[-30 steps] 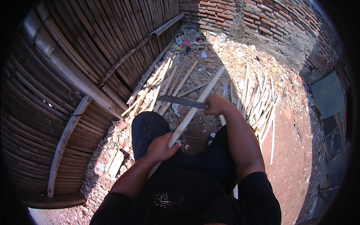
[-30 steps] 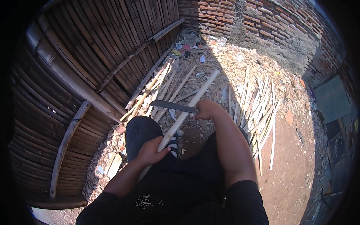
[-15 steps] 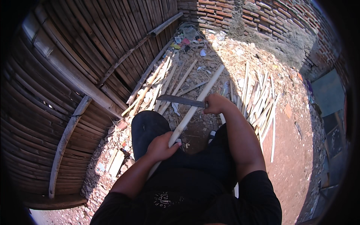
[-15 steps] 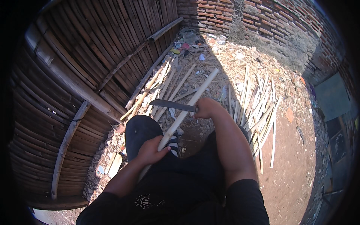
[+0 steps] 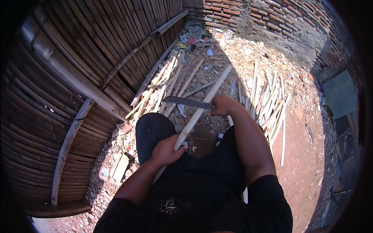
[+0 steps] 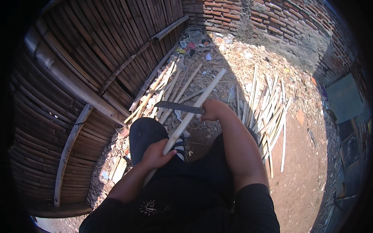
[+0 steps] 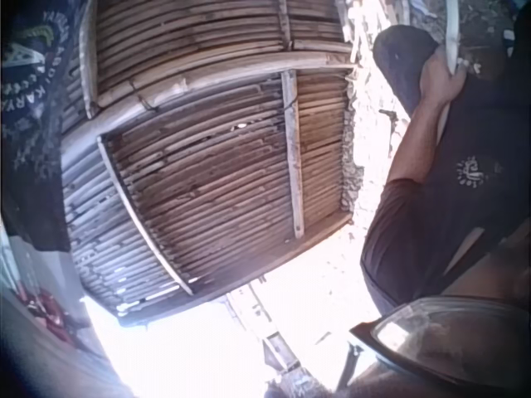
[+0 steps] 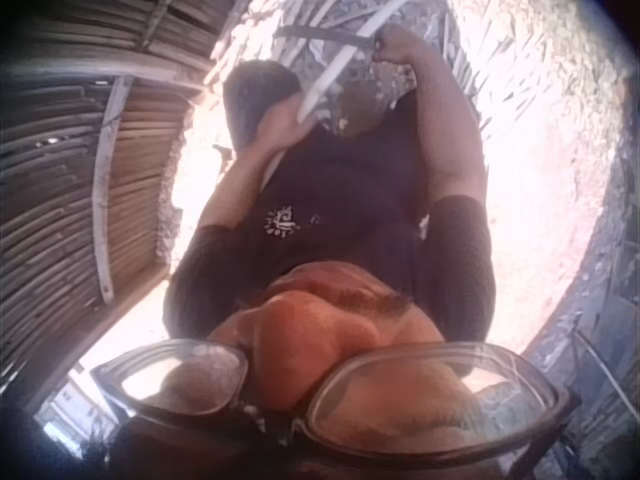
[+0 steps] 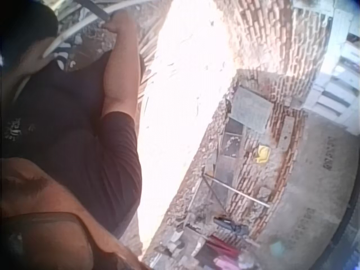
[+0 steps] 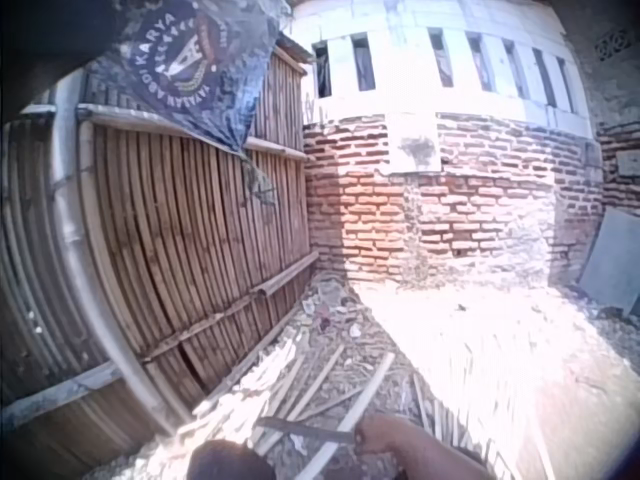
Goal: The person shaves strips of bamboo using a large knife, turning the bamboo pieces over by hand to work on different sides.
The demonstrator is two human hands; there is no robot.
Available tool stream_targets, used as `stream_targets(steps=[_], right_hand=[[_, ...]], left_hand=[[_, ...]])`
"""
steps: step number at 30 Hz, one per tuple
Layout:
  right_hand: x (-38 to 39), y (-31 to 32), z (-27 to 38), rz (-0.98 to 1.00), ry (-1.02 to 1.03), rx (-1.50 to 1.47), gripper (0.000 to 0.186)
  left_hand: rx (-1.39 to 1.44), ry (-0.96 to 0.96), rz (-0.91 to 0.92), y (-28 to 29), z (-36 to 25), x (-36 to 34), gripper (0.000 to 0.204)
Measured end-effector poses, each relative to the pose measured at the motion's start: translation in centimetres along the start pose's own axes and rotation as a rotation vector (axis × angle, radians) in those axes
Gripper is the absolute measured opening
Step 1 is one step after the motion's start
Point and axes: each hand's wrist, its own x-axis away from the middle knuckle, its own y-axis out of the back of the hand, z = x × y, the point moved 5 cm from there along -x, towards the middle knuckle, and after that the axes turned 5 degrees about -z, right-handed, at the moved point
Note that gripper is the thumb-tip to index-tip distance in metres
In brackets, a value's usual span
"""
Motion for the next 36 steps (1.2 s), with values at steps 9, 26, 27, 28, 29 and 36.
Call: stream_targets(steps=[9,26,27,28,29,36], right_hand=[[-0.09,-0.33,-0.11,-0.003,0.013,-0.002,0.056],[0.11,-0.45,0.22,0.011,0.016,0.0,0.055],[0.13,-0.39,0.22,0.011,0.012,0.002,0.056],[0.18,-0.34,0.27,0.012,0.007,0.005,0.056],[0.21,-0.34,0.3,0.014,0.01,0.006,0.056],[-0.03,-0.73,0.08,0.032,0.006,0.004,0.055]], left_hand=[[-0.031,-0.021,-0.026,-0.15,0.15,0.1,0.046],[-0.068,0.015,0.0,-0.47,0.29,0.0,0.049],[-0.072,0.013,-0.001,-0.48,0.28,-0.02,0.05],[-0.071,0.01,-0.005,-0.45,0.19,0.0,0.05],[-0.07,0.007,-0.009,-0.39,0.05,0.01,0.051],[-0.115,0.016,0.031,-0.53,0.16,-0.07,0.055]])
